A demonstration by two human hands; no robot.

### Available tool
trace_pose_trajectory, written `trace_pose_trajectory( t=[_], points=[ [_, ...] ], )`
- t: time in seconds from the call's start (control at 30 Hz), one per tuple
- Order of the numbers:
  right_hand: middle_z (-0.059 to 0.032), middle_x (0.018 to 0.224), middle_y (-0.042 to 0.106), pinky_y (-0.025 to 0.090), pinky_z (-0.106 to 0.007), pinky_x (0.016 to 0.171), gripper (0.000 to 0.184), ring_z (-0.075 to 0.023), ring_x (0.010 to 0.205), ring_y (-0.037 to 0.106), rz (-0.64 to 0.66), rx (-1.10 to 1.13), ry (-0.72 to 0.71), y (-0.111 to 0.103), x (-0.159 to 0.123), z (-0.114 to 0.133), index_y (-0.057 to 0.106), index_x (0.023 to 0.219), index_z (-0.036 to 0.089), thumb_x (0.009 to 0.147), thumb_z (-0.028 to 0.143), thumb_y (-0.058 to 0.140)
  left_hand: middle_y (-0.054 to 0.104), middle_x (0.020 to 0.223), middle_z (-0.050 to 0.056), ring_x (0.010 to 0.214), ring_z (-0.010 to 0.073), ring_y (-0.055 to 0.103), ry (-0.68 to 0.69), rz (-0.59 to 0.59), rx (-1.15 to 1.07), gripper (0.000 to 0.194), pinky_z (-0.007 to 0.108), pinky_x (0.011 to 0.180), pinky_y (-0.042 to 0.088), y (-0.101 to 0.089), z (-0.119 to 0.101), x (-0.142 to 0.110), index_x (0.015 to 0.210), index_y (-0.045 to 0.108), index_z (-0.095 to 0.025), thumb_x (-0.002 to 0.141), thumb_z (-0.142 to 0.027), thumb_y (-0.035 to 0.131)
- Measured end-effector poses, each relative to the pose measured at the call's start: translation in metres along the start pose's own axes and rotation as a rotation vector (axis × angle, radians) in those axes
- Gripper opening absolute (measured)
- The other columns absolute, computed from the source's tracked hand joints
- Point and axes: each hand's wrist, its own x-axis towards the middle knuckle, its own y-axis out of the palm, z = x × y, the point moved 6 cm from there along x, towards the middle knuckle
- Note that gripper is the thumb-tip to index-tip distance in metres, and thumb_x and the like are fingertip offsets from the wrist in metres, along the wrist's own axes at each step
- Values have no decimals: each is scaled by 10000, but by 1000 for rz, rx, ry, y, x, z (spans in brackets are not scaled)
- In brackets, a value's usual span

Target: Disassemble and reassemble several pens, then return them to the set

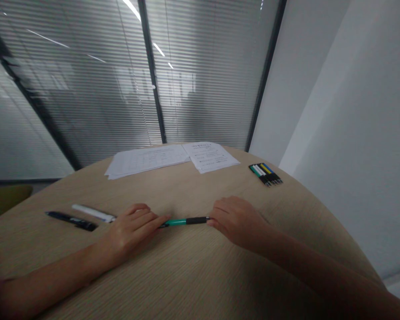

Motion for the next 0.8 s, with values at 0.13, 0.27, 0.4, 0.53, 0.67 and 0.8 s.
trace_pose_trajectory(
  t=[0.13, 0.27, 0.4, 0.53, 0.67, 0.8],
  points=[
    [-42, 601, 515, 338, -268, 523, 359, -141, 553, 448, 90, 139, 135, 6, -1, -1, 478, 638, 162, 872, 257, 223, 595, 693, 26, 633, 135, 517, 15, 8, 20, 230, 316, 682, 400, -3, 0, -2, 1049, 486, -104, 865, -114, 348],
    [-7, 540, 483, 344, -248, 506, 332, -117, 505, 443, 268, 514, 408, 25, -7, -6, 406, 577, 178, 850, 283, 248, 605, 746, 40, 690, 149, 518, 60, 0, 70, 287, 321, 719, 389, -7, 0, -4, 1088, 475, -106, 873, -88, 285],
    [27, 461, 437, 360, -222, 468, 366, -88, 431, 441, 436, 1069, 631, 50, -17, -3, 380, 534, 175, 823, 382, 288, 616, 774, 45, 702, 152, 520, 85, -27, 125, 310, 325, 741, 380, -10, 1, -5, 1082, 487, -114, 875, -76, 260],
    [37, 439, 448, 374, -215, 443, 381, -81, 392, 452, 661, 1308, 690, 55, -24, 9, 444, 540, 158, 773, 449, 366, 625, 783, 40, 703, 143, 526, 108, -26, 113, 317, 319, 751, 372, -11, -2, -3, 1083, 491, -116, 876, -63, 258],
    [-11, 535, 552, 407, -222, 539, 416, -92, 510, 520, 688, 1247, 532, 40, -19, 19, 586, 633, 119, 801, 435, 373, 631, 810, 35, 745, 136, 540, 139, -46, 55, 309, 312, 764, 376, -16, -10, 1, 1079, 493, -131, 880, -77, 264],
    [-44, 665, 612, 395, -200, 514, 430, -82, 538, 525, 582, 1328, 530, 43, -13, 28, 624, 869, 120, 803, 465, 376, 630, 776, 25, 758, 133, 549, 203, -30, 58, 300, 299, 772, 393, -17, -20, 1, 1083, 493, -140, 868, -81, 292]
  ],
)
